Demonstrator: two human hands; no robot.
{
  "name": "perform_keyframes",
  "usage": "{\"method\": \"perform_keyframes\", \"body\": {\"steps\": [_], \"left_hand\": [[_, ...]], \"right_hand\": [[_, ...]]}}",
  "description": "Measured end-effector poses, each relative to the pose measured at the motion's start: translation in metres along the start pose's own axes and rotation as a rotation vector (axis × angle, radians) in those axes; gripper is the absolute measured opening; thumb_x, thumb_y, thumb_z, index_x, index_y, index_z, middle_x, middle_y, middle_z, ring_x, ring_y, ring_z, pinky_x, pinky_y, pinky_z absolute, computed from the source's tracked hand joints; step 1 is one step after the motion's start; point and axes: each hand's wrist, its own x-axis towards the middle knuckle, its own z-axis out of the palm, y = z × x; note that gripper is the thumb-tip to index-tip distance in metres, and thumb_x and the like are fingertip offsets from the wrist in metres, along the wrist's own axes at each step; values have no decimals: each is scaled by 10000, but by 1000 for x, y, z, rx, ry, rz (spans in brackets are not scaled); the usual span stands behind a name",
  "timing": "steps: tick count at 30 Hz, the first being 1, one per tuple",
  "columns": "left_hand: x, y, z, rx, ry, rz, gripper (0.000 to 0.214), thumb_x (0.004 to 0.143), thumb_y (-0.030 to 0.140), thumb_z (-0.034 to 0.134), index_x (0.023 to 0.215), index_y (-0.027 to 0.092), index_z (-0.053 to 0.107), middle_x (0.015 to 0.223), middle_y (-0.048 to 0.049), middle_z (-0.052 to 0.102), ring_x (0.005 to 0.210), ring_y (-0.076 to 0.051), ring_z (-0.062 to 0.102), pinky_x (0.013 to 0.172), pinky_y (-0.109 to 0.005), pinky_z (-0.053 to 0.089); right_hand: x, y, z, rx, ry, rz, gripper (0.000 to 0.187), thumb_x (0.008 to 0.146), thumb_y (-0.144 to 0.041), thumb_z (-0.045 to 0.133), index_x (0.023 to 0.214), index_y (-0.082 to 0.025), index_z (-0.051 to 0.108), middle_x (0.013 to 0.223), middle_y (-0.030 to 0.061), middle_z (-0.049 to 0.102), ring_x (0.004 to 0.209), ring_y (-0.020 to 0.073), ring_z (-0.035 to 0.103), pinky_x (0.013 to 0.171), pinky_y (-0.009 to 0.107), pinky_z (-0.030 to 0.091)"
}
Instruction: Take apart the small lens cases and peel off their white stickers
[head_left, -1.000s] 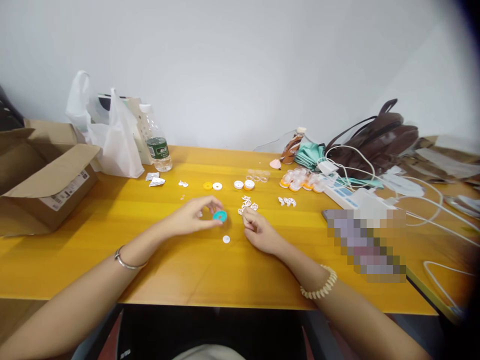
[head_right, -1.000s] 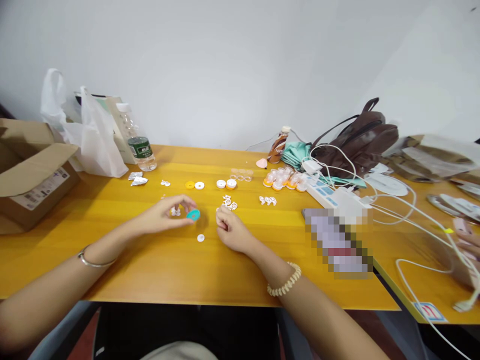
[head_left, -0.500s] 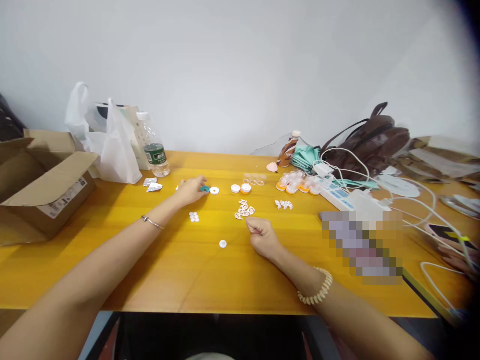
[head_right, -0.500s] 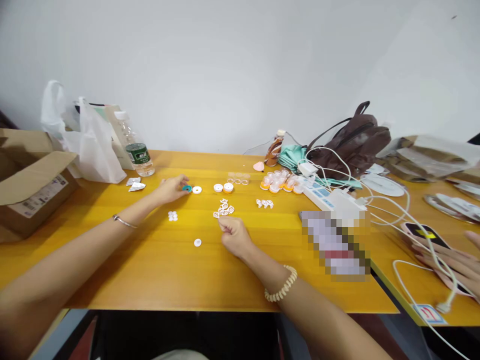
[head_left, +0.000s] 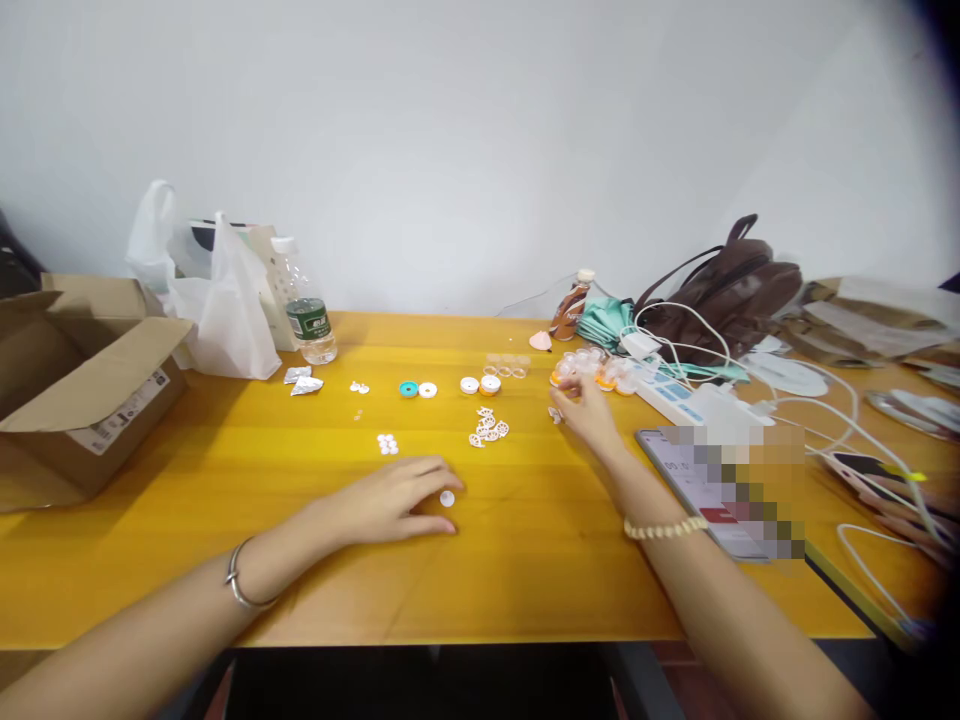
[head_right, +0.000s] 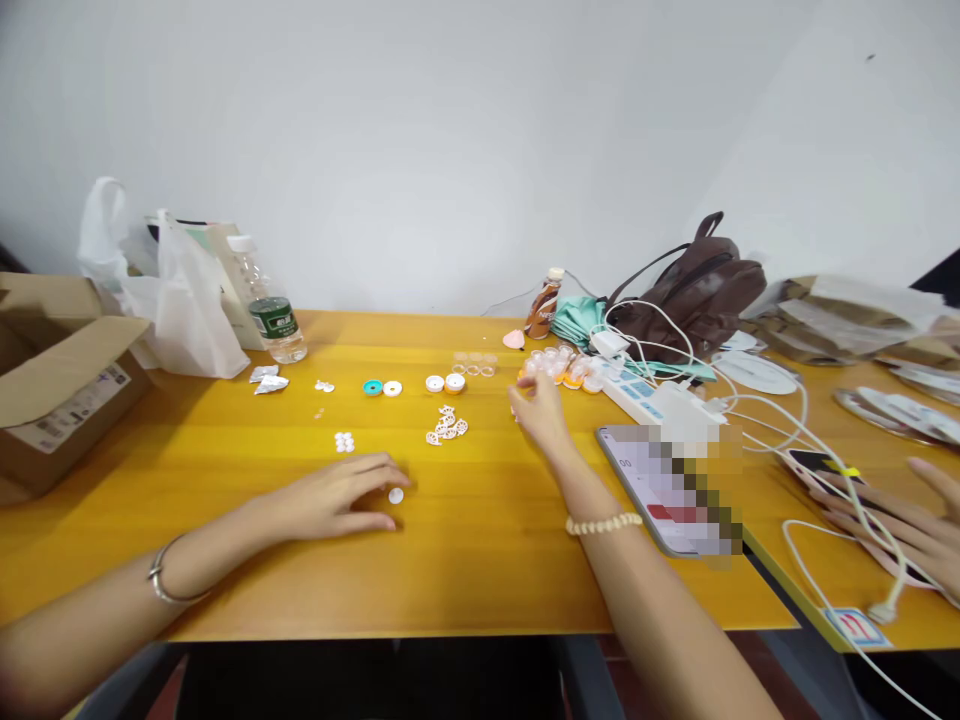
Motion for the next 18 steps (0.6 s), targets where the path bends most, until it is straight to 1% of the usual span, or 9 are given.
{"method": "perform_keyframes", "body": {"steps": [1, 3, 5, 7, 10, 13, 18], "left_hand": [[0, -1, 3, -1, 3, 10, 360, 849, 404, 511, 1149, 205, 502, 1057, -79, 551, 941, -186, 544, 839, -295, 430], [1, -5, 8, -22, 22, 29, 309, 851, 365, 518, 1110, 197, 521, 1033, -78, 553, 912, -176, 544, 818, -284, 434], [2, -10, 9, -56, 37, 45, 240, 854, 312, 516, 1060, 192, 540, 1008, -73, 557, 891, -166, 544, 799, -271, 437], [2, -12, 9, -81, 36, 48, 188, 855, 266, 507, 1019, 185, 551, 982, -69, 561, 884, -159, 543, 793, -262, 438], [1, -10, 8, -87, 26, 48, 153, 860, 233, 489, 981, 176, 563, 952, -67, 566, 878, -154, 542, 797, -259, 436], [0, -8, 9, -94, 32, 62, 148, 872, 217, 463, 957, 169, 574, 933, -70, 572, 865, -151, 545, 799, -260, 438], [1, -9, 14, -115, 44, 78, 177, 887, 174, 422, 923, 159, 595, 927, -75, 588, 865, -142, 554, 804, -254, 444]], "right_hand": [[11, 10, -4, -20, 44, 12, 155, 663, -276, 537, 726, -202, 416, 745, 17, 469, 710, 173, 443, 692, 329, 374], [28, 28, -11, -130, 166, 21, 192, 650, -259, 554, 763, -199, 411, 797, 46, 474, 784, 200, 443, 768, 379, 358], [38, 42, -14, -225, 219, 25, 230, 639, -255, 576, 789, -198, 412, 821, 59, 474, 827, 218, 436, 808, 406, 340], [43, 53, -13, -280, 231, 33, 259, 635, -270, 589, 817, -196, 420, 830, 58, 474, 842, 227, 431, 815, 418, 336], [43, 63, -6, -304, 245, 25, 285, 652, -301, 580, 879, -187, 450, 841, 54, 476, 843, 228, 429, 813, 423, 341], [42, 67, -1, -313, 253, -6, 286, 675, -310, 560, 918, -178, 490, 837, 54, 479, 834, 226, 431, 805, 414, 356], [43, 72, 2, -290, 215, -68, 268, 677, -268, 535, 923, -162, 528, 796, 46, 475, 775, 210, 442, 766, 389, 399]]}}
